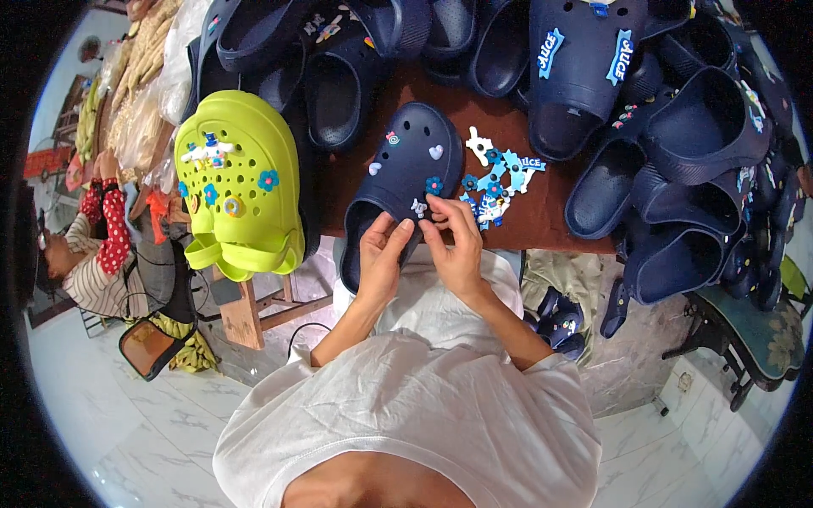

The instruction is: Attaching decorative charms into the holes of foam clogs.

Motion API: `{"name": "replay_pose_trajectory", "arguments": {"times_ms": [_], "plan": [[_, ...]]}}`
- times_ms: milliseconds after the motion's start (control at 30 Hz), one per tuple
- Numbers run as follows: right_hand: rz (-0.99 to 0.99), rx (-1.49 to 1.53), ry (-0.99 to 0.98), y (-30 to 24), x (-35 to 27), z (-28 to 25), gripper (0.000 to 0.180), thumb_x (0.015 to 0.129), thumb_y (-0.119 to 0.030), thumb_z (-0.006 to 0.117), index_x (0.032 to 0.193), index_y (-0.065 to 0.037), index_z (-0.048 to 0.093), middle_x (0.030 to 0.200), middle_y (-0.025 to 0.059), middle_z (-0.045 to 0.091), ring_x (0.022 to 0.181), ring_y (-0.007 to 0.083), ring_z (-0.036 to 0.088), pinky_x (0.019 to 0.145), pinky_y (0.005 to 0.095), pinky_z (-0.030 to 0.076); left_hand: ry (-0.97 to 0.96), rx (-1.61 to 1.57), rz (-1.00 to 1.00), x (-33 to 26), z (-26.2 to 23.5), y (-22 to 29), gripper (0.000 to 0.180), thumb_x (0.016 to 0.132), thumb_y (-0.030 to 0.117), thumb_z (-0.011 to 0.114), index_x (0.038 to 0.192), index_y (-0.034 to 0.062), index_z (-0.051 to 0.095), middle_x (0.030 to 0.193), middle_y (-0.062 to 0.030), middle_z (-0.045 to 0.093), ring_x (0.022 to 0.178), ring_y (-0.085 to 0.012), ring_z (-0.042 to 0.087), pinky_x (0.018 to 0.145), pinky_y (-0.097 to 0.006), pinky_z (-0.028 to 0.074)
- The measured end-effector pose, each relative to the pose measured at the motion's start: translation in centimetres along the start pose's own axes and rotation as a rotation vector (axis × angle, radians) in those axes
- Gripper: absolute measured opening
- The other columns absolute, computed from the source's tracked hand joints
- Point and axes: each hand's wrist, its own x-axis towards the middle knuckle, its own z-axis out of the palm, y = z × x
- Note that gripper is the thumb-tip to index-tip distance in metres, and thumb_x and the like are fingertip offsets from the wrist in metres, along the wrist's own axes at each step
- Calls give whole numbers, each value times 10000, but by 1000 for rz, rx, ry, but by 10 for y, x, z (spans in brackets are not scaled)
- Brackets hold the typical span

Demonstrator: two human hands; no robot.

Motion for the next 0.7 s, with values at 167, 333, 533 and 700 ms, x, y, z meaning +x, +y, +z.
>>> {"name": "replay_pose_trajectory", "arguments": {"times_ms": [167,333,533,700], "plan": [[0,3,-17,8,1,0,230,851,-13,675,1080,-12,650,1012,98,574,813,171,621,695,267,521,30,7,-1,0,7,2,124,936,107,627,863,70,534,797,65,497,729,8,431,644,-163,349],[-31,-15,-36,4,5,-4,231,842,-8,681,1066,-4,625,992,101,581,804,181,618,691,273,520,-1,-18,-29,3,0,-4,69,937,94,617,937,41,573,874,34,565,797,-5,496,710,-166,397],[-433,-282,253,-40,26,-62,140,844,12,627,981,10,597,966,120,590,793,225,603,731,320,495,42,-33,10,2,7,7,164,931,69,610,1083,7,597,1034,-14,629,920,-42,560,822,-183,428],[-1293,7,846,-166,34,-147,282,994,-329,432,1068,-131,619,1010,19,604,911,195,578,819,434,483,20,27,13,4,14,7,66,926,69,619,953,39,567,867,51,533,778,-8,469,710,-157,371]]}}
